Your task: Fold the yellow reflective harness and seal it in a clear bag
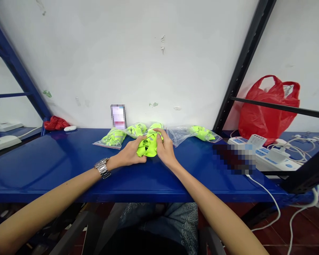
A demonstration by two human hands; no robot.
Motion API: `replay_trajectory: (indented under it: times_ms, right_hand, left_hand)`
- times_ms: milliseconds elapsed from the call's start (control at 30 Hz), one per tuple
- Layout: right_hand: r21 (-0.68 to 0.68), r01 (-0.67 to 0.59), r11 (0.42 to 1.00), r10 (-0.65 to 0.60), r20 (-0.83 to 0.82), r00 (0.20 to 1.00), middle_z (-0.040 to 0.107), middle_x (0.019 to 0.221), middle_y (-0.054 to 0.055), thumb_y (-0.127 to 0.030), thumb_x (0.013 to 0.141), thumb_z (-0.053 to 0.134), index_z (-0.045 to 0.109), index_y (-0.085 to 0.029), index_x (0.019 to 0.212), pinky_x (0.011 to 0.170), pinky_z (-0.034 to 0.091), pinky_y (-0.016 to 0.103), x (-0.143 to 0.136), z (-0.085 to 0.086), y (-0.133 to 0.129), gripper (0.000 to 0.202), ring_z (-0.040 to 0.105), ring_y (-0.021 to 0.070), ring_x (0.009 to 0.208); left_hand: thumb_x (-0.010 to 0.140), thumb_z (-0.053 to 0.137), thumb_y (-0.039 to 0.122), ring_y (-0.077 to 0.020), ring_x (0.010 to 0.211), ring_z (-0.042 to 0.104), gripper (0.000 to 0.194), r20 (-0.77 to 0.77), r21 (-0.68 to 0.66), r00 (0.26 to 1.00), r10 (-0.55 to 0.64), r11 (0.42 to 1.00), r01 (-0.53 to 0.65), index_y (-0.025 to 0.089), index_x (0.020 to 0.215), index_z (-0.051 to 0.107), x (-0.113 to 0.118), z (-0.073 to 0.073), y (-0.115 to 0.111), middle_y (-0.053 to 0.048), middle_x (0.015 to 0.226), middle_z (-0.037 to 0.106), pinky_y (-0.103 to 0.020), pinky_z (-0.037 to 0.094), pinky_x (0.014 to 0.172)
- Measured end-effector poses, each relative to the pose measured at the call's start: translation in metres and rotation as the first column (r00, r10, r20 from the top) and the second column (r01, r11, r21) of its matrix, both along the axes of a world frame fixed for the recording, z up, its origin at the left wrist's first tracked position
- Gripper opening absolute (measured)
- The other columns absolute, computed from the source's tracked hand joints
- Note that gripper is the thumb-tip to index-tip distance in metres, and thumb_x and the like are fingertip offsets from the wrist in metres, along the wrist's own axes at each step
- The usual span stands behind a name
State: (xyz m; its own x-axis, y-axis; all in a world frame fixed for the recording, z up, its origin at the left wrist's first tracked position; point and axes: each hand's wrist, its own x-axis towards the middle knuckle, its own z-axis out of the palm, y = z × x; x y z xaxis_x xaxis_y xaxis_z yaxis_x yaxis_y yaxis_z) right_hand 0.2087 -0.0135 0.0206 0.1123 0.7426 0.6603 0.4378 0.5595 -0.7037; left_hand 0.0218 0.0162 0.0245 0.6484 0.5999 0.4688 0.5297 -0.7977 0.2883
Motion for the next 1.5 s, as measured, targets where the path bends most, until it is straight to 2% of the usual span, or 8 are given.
replay_trajectory:
  times_ms: [167,367,600,800,1000,1167,1300,1500]
  right_hand:
    - [0.011,0.046,0.999,-0.041,-0.264,0.964,0.065,0.107,0.008,-0.033,0.091,0.034,0.061,-0.02,0.105,0.081,0.046,0.032,-0.014,-0.012,0.008,0.033,0.059,0.0213,0.093]
    - [0.071,0.114,0.991,-0.061,-0.515,0.855,0.07,0.105,0.008,-0.031,0.084,0.039,0.067,-0.016,0.103,0.085,0.047,0.034,-0.027,-0.017,0.015,0.037,0.062,0.0223,0.097]
    - [0.113,0.107,0.988,-0.005,-0.662,0.75,0.07,0.112,0.009,-0.032,0.082,0.046,0.07,-0.013,0.104,0.095,0.046,0.038,-0.035,-0.012,0.014,0.038,0.062,0.0247,0.107]
    - [0.091,0.014,0.996,0.054,-0.697,0.715,0.067,0.121,0.012,-0.042,0.088,0.046,0.065,-0.011,0.116,0.102,0.044,0.042,-0.047,-0.01,0.016,0.045,0.06,0.0256,0.115]
    - [0.12,-0.089,0.989,0.138,-0.51,0.849,0.049,0.147,0.007,-0.051,0.093,0.036,0.052,-0.019,0.138,0.117,0.028,0.044,-0.042,-0.013,0.015,0.057,0.041,0.0229,0.139]
    - [0.041,-0.212,0.976,0.214,-0.329,0.92,0.021,0.161,0.006,-0.063,0.092,0.031,0.034,-0.018,0.15,0.122,0.011,0.047,-0.033,-0.013,0.017,0.074,0.013,0.022,0.15]
    - [0.005,-0.191,0.982,0.188,-0.189,0.964,0.011,0.163,0.009,-0.067,0.09,0.031,0.023,-0.015,0.154,0.122,0.008,0.048,-0.03,-0.011,0.015,0.083,0.008,0.0226,0.151]
    - [0.038,-0.041,0.998,0.034,0.165,0.986,0.012,0.162,0.018,-0.067,0.084,0.048,0.016,-0.01,0.155,0.12,0.015,0.053,-0.027,-0.012,0.002,0.097,0.009,0.0292,0.15]
  left_hand:
    - [0.065,0.068,0.024,-0.0141,0.064,0.054,0.057,0.309,-0.119,0.95,0.05,0.993,-0.013,0.017,0.118,0.051,0.01,0.004,-0.007,0.002,0.079,0.06,-0.026,0.044,0.062]
    - [0.063,0.063,0.019,-0.0149,0.074,0.056,0.038,0.61,-0.174,0.789,0.074,0.984,0.042,0.015,0.1,0.06,0.035,0.005,-0.008,0.001,0.083,0.063,-0.025,0.046,0.069]
    - [0.062,0.059,0.017,-0.0155,0.078,0.055,0.035,0.77,-0.259,0.623,0.142,0.96,0.102,0.017,0.097,0.059,0.059,0.002,-0.013,0.001,0.087,0.062,-0.025,0.045,0.072]
    - [0.077,0.053,0.027,-0.0168,0.084,0.058,0.03,0.887,-0.331,0.435,0.156,0.871,0.363,0.02,0.106,0.051,0.068,-0.006,-0.013,0.0,0.09,0.061,-0.027,0.046,0.076]
    - [0.068,0.081,0.03,-0.0173,0.091,0.064,0.051,0.917,-0.343,0.355,0.183,0.815,0.466,0.02,0.105,0.048,0.069,0.007,-0.018,-0.003,0.1,0.064,-0.028,0.05,0.082]
    - [0.068,0.083,0.034,-0.016,0.084,0.066,0.047,0.914,-0.4,0.302,0.271,0.725,0.561,0.021,0.098,0.05,0.062,0.015,-0.016,-0.001,0.092,0.066,-0.028,0.052,0.078]
    - [0.063,0.086,0.029,-0.0196,0.09,0.068,0.067,0.857,-0.512,0.287,0.429,0.635,0.578,0.023,0.118,0.049,0.058,0.014,-0.012,-0.003,0.098,0.069,-0.03,0.052,0.082]
    - [0.066,0.084,0.026,-0.0205,0.094,0.068,0.082,0.844,-0.514,0.218,0.491,0.622,0.59,0.025,0.136,0.042,0.06,0.008,-0.007,-0.005,0.104,0.069,-0.033,0.053,0.086]
